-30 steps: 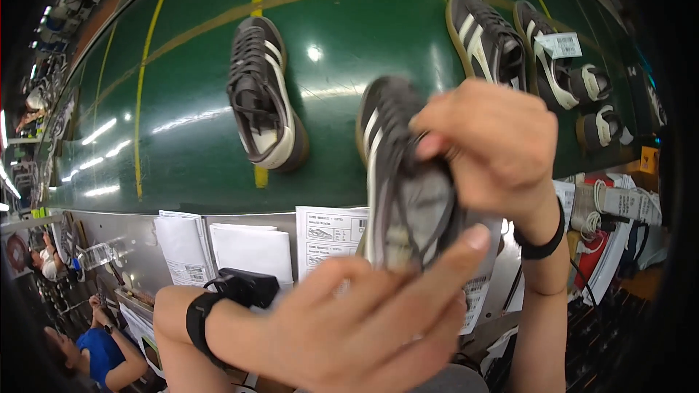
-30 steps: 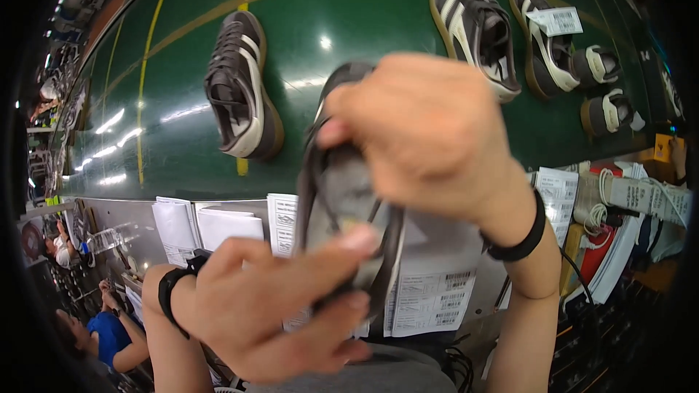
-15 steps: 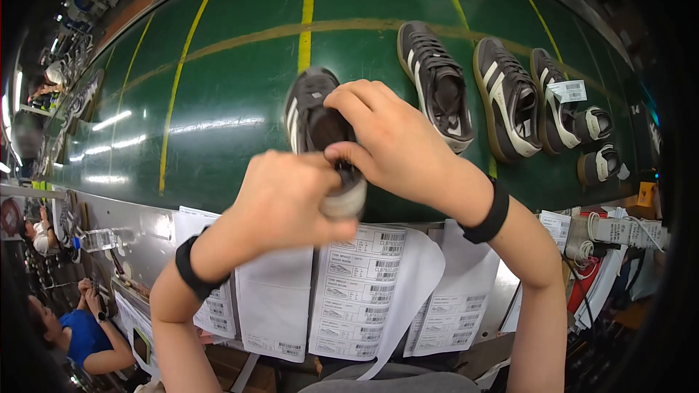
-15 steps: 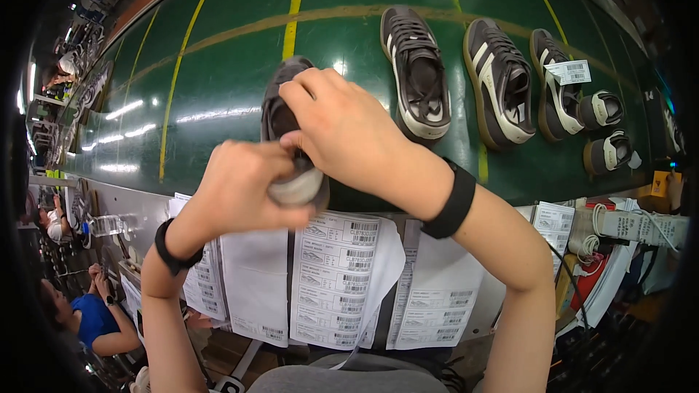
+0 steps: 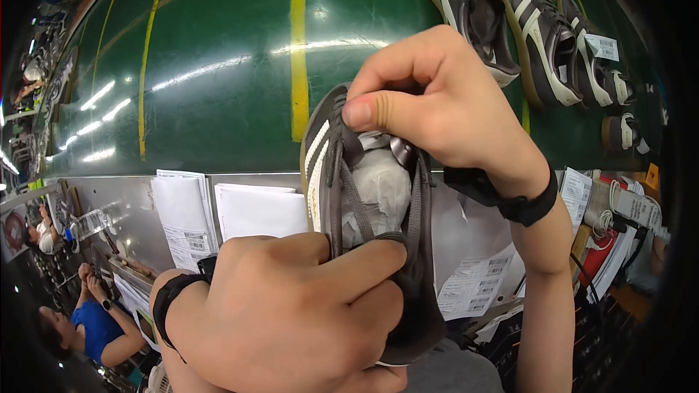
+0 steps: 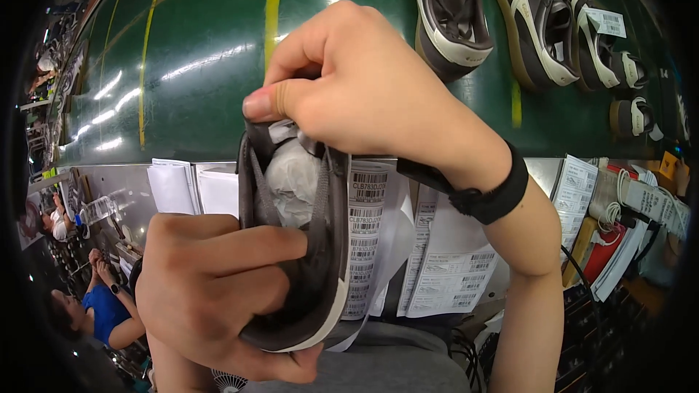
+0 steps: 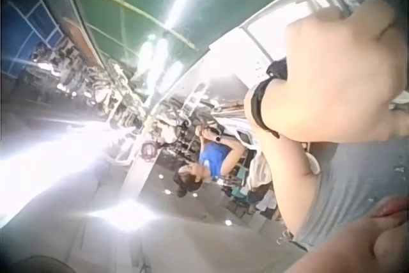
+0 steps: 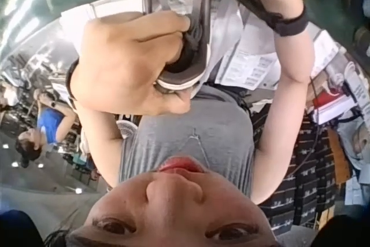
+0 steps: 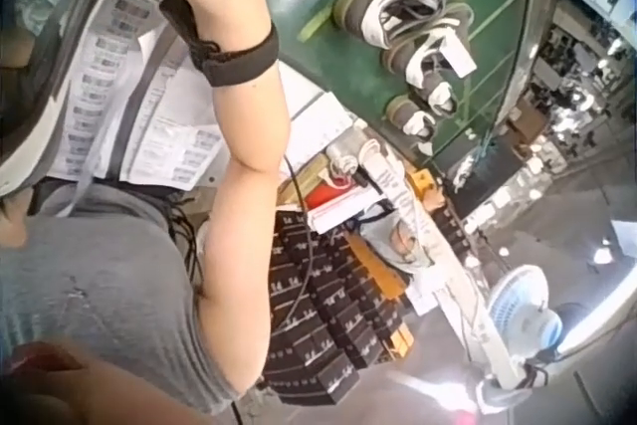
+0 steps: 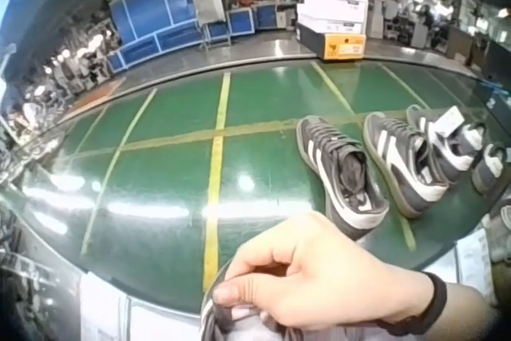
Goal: The recorder is matching labels and documents with finished shoes on a conveyor belt in a factory setting.
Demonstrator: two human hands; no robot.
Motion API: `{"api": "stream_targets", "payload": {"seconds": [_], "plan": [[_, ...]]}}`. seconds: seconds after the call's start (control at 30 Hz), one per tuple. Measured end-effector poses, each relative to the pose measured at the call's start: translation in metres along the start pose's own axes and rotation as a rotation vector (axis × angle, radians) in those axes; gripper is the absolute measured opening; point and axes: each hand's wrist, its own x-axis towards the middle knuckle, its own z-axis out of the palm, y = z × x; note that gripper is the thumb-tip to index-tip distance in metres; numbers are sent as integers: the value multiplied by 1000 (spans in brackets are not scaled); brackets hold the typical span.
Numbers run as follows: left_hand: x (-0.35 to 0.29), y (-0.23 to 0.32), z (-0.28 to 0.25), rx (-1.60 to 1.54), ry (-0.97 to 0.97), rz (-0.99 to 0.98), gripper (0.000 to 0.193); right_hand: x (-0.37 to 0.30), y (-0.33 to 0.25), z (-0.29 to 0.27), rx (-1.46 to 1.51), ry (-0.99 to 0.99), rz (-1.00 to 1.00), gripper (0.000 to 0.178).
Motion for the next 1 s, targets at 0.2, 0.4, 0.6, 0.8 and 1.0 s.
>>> {"api": "stream_targets", "payload": {"seconds": [0.2,0.4,0.6,0.8,1.0], "plan": [[16,-2,15,117,227,16,37,-17,-8,-8,-391,342,-484,12],[14,-28,30,255,369,-105,42,-120,-2,-36,-798,413,-100,20],[-39,3,91,-24,20,-368,74,-192,39,68,-613,-24,-123,42],[-49,0,153,-99,214,-487,85,-204,50,91,-380,307,21,46],[-50,-8,160,-343,375,-573,90,-204,69,72,594,270,446,38]]}}
